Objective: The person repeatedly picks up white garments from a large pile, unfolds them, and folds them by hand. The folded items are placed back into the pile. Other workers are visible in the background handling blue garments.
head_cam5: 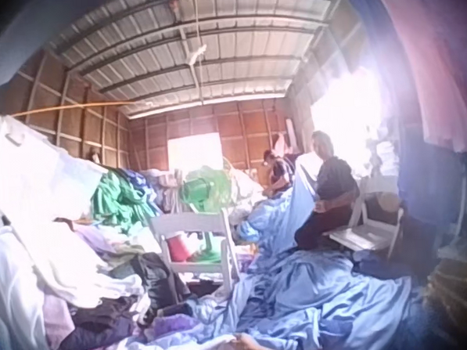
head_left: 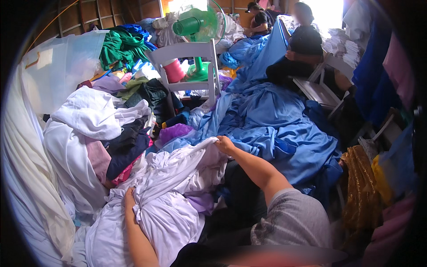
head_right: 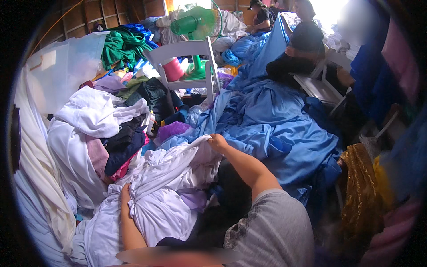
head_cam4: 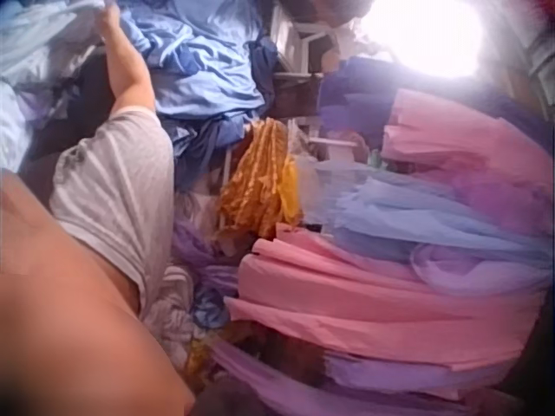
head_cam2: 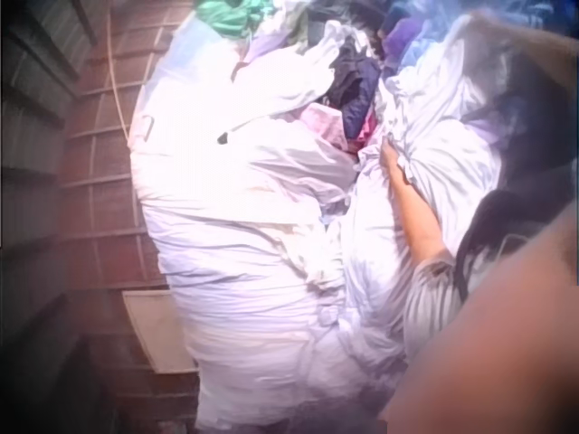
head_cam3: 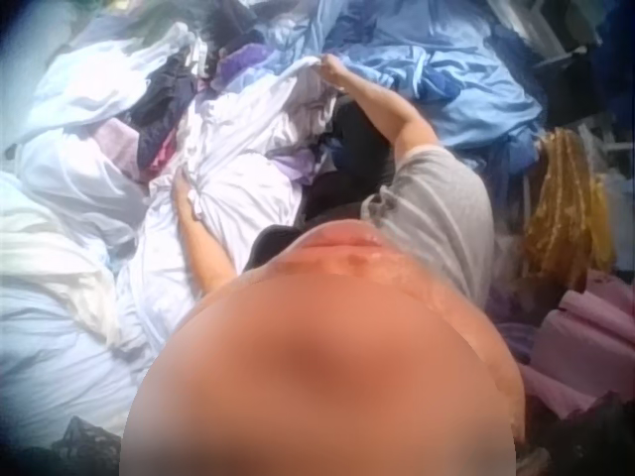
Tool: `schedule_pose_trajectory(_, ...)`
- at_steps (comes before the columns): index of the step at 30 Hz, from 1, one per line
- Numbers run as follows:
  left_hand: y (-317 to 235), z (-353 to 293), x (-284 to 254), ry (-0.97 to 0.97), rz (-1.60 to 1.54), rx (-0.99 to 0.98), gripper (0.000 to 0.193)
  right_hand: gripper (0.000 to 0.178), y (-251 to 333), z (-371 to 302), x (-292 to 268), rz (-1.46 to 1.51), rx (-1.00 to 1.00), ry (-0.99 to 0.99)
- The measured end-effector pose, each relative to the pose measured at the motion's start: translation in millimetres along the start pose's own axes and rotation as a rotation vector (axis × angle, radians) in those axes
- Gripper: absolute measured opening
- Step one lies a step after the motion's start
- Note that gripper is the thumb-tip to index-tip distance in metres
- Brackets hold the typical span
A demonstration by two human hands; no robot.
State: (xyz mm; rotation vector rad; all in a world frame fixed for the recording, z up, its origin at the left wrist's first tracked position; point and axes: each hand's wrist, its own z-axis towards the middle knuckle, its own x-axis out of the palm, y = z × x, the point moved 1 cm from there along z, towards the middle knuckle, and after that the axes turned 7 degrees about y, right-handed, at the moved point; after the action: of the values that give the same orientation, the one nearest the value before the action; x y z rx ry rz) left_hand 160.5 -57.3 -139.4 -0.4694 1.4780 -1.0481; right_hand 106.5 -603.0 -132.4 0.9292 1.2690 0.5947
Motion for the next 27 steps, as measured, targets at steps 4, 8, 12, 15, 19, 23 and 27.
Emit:
schedule_pose_trajectory(4,-8.7,-2.8,0.6,0.043,-0.239,-0.164,0.009,0.028,2.8,-5.3,-0.7,0.066,0.070,0.020)
schedule_pose_trajectory(8,-24.3,-8.6,-0.7,0.017,-0.024,-0.090,0.014,0.028,9.1,-9.6,-2.9,-0.024,0.016,-0.002)
schedule_pose_trajectory(12,-29.4,-11.4,-0.8,-0.002,-0.054,-0.029,0.013,0.027,13.1,-10.9,-5.4,-0.046,-0.053,-0.040)
schedule_pose_trajectory(15,-22.8,-9.2,0.4,-0.026,0.074,0.027,0.012,0.026,12.5,-10.2,-5.9,-0.073,-0.019,-0.029)
schedule_pose_trajectory(19,-10.4,-4.0,1.9,0.010,-0.051,0.006,0.013,0.026,10.0,-7.7,-5.1,-0.040,-0.031,-0.052)
schedule_pose_trajectory(23,-8.6,-3.6,-0.2,0.002,-0.050,-0.065,0.012,0.027,7.4,-6.6,-3.6,0.007,-0.074,-0.077)
schedule_pose_trajectory(27,-12.1,-4.9,-2.0,0.009,0.041,-0.104,0.016,0.027,5.6,-5.8,-3.4,-0.002,-0.046,-0.056)
